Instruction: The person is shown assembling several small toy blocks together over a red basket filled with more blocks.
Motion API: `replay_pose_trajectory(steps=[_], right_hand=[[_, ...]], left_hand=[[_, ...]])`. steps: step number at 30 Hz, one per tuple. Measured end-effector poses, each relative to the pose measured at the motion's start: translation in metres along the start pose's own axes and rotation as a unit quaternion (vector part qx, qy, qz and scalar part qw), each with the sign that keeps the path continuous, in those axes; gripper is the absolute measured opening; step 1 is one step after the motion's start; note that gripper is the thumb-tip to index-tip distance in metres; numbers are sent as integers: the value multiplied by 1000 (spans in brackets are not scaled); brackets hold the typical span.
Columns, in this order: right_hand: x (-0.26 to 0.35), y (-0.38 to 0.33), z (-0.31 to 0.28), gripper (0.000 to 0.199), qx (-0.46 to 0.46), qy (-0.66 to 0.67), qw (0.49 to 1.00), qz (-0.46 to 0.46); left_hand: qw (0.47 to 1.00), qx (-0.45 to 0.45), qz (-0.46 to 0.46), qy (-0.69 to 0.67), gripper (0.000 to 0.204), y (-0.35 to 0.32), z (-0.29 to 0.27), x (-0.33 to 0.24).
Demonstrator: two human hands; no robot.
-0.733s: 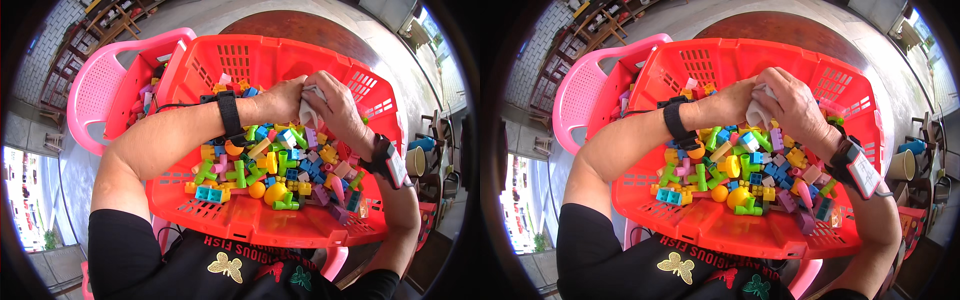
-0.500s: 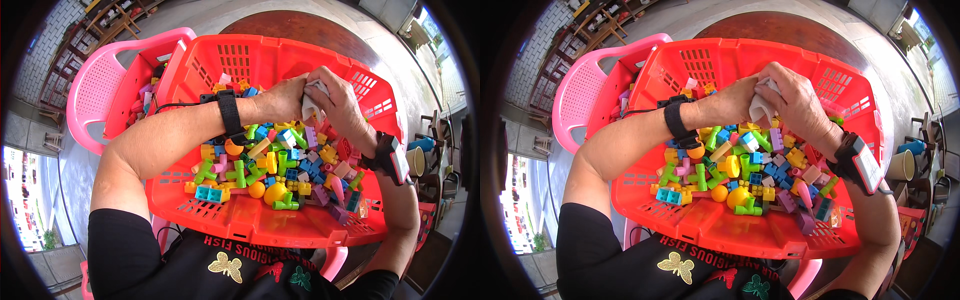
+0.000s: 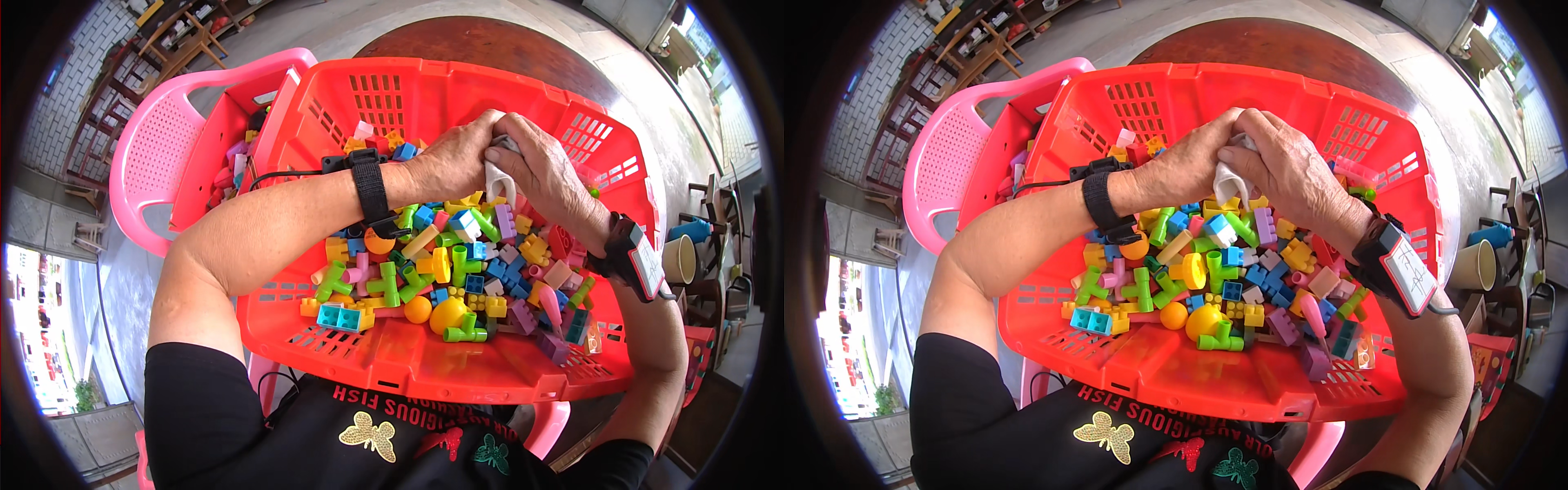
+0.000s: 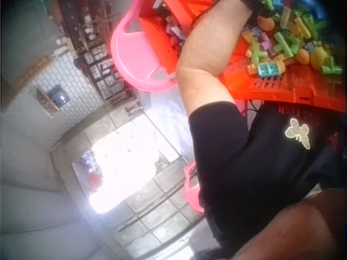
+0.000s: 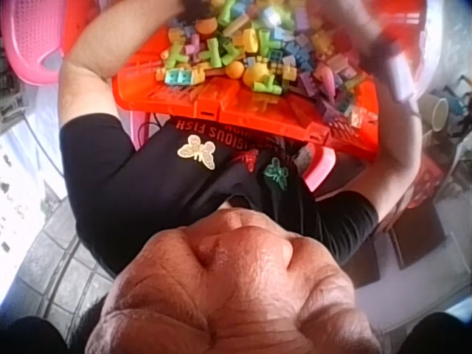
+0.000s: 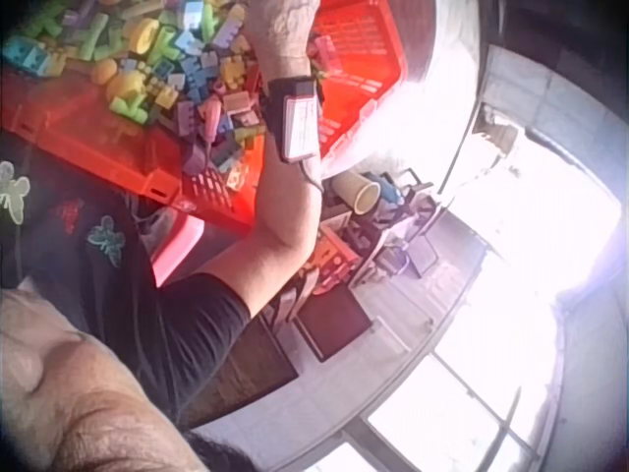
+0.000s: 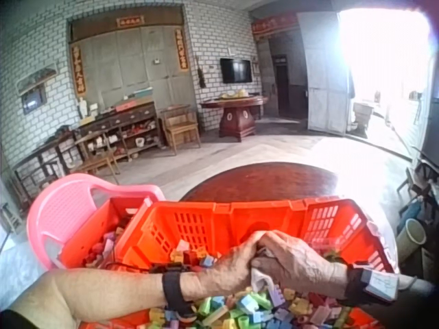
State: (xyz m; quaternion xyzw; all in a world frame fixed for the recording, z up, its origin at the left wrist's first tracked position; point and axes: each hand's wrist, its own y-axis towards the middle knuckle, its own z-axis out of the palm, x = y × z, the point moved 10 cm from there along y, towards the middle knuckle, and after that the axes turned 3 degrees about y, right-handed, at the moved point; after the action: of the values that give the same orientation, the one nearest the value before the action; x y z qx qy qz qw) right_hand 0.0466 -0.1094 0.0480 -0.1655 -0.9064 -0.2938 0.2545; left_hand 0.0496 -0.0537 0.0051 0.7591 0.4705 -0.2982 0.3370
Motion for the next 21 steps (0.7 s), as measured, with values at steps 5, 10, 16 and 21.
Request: replay_pose_trajectory(steps=[5,10,16,21], right_hand=[[1,0,-3,20,-2,49,999,0],[-10,0,-5,22,-15,74,996,38],[-15,-4,0,18,-12,92,991,101],[2,-6,5,15,-7,28,1000,9]], left_hand=[[999,-8,-21,29,69,-1,-1,-6],[999,-35,-8,-22,72,-3,-6,-11],[1000,-14,0,-24,67,-3,-2,-6],[996,45,-53,51,65,-2,8,12]])
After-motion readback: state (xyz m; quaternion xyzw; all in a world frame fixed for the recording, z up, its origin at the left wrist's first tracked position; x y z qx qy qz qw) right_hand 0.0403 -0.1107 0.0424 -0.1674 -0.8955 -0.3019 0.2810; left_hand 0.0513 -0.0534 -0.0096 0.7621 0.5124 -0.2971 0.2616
